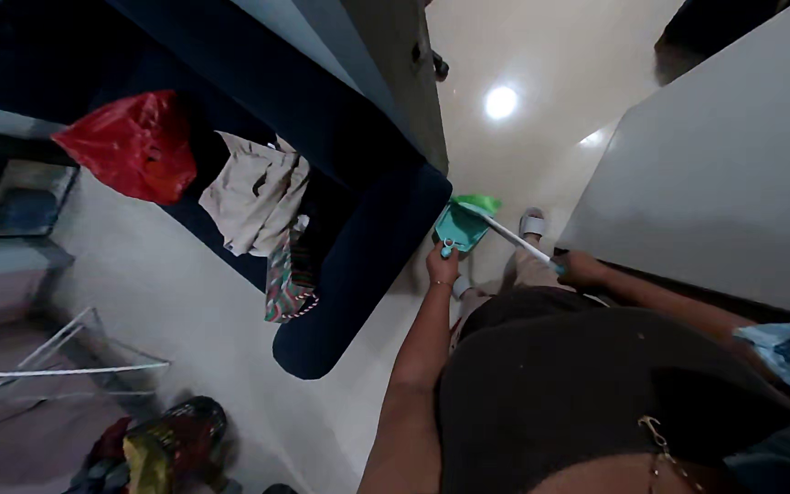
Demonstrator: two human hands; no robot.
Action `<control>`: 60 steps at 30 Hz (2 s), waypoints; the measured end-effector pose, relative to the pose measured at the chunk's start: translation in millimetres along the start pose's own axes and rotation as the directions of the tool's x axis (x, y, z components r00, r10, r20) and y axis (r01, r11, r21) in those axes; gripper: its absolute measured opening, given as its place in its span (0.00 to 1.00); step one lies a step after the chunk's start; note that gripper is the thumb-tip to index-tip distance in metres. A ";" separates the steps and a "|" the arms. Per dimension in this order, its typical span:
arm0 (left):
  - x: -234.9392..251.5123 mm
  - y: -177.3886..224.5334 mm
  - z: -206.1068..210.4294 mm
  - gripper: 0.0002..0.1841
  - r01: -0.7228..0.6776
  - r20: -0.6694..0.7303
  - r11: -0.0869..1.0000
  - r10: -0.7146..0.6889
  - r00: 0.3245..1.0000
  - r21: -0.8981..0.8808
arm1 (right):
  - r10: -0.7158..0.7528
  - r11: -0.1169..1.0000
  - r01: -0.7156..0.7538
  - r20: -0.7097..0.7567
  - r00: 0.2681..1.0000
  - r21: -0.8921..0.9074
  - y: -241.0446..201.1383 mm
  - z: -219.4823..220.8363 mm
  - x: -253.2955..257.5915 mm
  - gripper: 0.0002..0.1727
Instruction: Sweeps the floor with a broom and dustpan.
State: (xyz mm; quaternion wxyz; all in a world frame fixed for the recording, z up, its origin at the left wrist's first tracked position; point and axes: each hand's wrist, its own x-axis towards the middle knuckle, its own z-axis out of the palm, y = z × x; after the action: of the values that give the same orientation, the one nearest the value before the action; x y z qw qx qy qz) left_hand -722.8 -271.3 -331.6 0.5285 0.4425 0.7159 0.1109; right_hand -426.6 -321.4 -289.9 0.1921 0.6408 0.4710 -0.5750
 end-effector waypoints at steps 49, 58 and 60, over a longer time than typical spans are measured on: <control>-19.7 -31.1 -12.4 0.19 -0.125 0.109 0.982 0.110 0.988 0.138 | 0.127 0.939 -0.091 -0.088 0.988 0.330 9.1 61.0 -62.2 0.23; -16.1 -33.3 -5.1 0.19 -0.133 0.057 0.986 0.127 0.990 0.100 | 0.231 0.957 -0.157 -0.314 0.921 0.243 73.8 18.4 -65.8 0.19; -15.2 -32.2 -1.8 0.19 -0.142 0.054 0.984 0.137 0.989 0.105 | 0.208 0.962 -0.147 -0.267 0.941 0.230 77.1 26.8 -41.4 0.17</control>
State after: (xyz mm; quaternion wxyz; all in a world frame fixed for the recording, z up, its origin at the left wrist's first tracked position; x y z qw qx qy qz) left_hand -740.2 -301.0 -341.0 0.5112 0.5222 0.6755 0.0985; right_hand -373.6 -395.5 -281.8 0.1051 0.7743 0.3716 -0.5013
